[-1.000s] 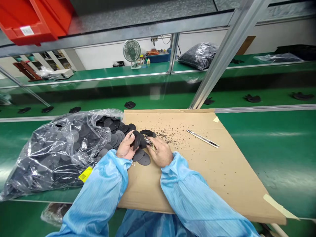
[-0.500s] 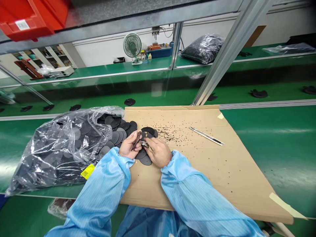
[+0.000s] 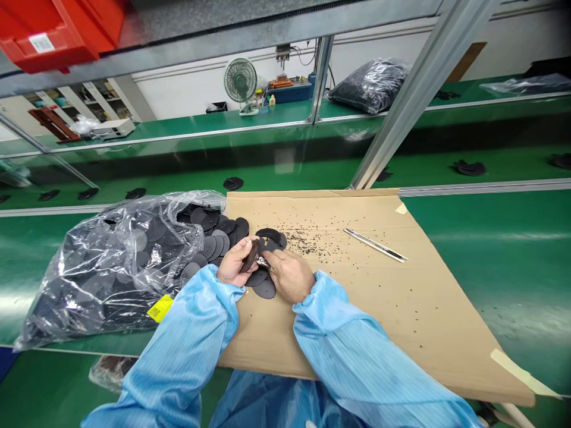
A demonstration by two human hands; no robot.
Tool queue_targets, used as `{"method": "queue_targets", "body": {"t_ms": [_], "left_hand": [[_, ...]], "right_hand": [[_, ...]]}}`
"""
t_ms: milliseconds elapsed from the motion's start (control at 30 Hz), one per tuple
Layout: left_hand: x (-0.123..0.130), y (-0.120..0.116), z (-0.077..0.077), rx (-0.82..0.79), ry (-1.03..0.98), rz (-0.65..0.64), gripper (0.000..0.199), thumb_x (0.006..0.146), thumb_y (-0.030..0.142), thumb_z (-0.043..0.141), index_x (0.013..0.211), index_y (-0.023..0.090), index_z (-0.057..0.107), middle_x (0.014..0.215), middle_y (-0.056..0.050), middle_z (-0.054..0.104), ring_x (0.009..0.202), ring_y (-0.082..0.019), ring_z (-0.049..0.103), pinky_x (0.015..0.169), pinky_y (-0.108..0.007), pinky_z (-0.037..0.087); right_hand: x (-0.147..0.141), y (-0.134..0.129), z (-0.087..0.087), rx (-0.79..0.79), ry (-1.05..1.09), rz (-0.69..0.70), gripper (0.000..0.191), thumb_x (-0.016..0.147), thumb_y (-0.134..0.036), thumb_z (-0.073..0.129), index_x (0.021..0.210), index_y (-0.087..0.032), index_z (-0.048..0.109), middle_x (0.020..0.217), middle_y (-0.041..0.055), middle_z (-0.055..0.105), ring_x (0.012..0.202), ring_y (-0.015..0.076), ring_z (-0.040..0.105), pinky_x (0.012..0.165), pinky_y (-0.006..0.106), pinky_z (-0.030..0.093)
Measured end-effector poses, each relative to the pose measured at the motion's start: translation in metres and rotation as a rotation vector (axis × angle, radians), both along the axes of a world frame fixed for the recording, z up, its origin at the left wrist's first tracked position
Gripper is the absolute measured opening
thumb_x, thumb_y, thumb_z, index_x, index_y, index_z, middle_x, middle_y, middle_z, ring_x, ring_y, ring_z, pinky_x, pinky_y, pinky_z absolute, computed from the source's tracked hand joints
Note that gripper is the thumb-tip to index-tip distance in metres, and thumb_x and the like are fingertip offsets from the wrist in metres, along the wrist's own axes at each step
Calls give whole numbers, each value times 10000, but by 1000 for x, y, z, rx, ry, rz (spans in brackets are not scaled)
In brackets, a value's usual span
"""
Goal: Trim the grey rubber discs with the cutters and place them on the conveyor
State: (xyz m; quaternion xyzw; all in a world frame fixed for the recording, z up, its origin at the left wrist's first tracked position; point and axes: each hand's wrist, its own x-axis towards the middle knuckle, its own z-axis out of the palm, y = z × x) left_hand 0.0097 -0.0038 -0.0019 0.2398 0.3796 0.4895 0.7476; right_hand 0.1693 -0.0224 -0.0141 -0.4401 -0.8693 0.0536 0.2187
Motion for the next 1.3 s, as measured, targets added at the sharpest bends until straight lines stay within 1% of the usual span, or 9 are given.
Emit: {"method": "queue_targets", "body": {"t_ms": [133, 267, 400, 500, 667, 833, 933, 1100, 1300], "left_hand": [[1, 0, -2, 13, 25, 4, 258, 729, 252, 735, 919, 149, 595, 640, 18, 503, 400, -39, 377, 339, -165, 205], [2, 0, 1, 20, -9, 41, 269, 723, 255, 744, 918, 161, 586, 647, 20, 515, 419, -50, 402, 353, -169, 247], [0, 4, 1, 28, -15, 207, 250, 746, 264, 731, 926, 182, 579, 648, 23, 542, 525, -99, 537, 458, -199, 415], [-1, 6, -2, 47, -31, 299, 236, 741, 237, 735, 923, 180, 595, 714, 4, 612, 651, -128, 616, 576, -226, 492], [-1, 9, -7, 60, -86, 340, 298, 688, 216, 783, 931, 172, 616, 770, 1, 662, 633, -95, 614, 565, -188, 491], [-4, 13, -12, 75, -113, 401, 399, 632, 294, 828, 941, 181, 603, 731, 17, 643, 541, -73, 570, 435, -153, 402], [-5, 14, -16, 61, -140, 410, 416, 625, 292, 831, 960, 187, 609, 744, 16, 650, 554, -77, 582, 453, -160, 420], [-4, 16, -17, 64, -207, 403, 417, 628, 208, 821, 991, 171, 620, 780, 2, 670, 605, -93, 611, 484, -176, 459], [-3, 14, -16, 68, -226, 305, 404, 630, 146, 799, 1004, 134, 648, 872, -42, 694, 676, -112, 637, 550, -196, 515]], "right_hand": [[0, -1, 3, -54, -71, -19, 264, 803, -89, 533, 1032, -184, 623, 857, 75, 659, 755, 211, 593, 701, 310, 452], [2, 0, -6, -60, 58, -54, 259, 836, -149, 528, 1079, -184, 611, 894, 71, 659, 785, 211, 597, 720, 307, 468], [11, 8, -16, 22, 293, -231, 252, 857, -194, 509, 1090, -176, 602, 955, 91, 650, 884, 231, 587, 807, 340, 477], [17, 22, -15, 9, 352, -350, 260, 847, -205, 533, 1097, -176, 598, 1012, 100, 653, 945, 244, 585, 867, 370, 469], [8, 51, 2, -195, 117, -401, 288, 841, -241, 585, 1122, -180, 609, 1067, 116, 657, 991, 267, 596, 875, 383, 459], [-2, 72, 8, -324, -83, -421, 322, 831, -314, 606, 1131, -197, 606, 1067, 113, 659, 993, 252, 608, 849, 334, 443], [-3, 76, 5, -347, -136, -408, 323, 820, -315, 606, 1123, -205, 600, 1061, 98, 659, 996, 248, 608, 835, 315, 438], [-3, 74, 2, -331, -111, -458, 349, 815, -281, 601, 1159, -224, 582, 1100, 89, 642, 1026, 254, 600, 824, 313, 441], [7, 73, -1, -329, -124, -463, 318, 838, -290, 575, 1147, -216, 596, 1068, 104, 653, 979, 261, 615, 812, 328, 441]]}}
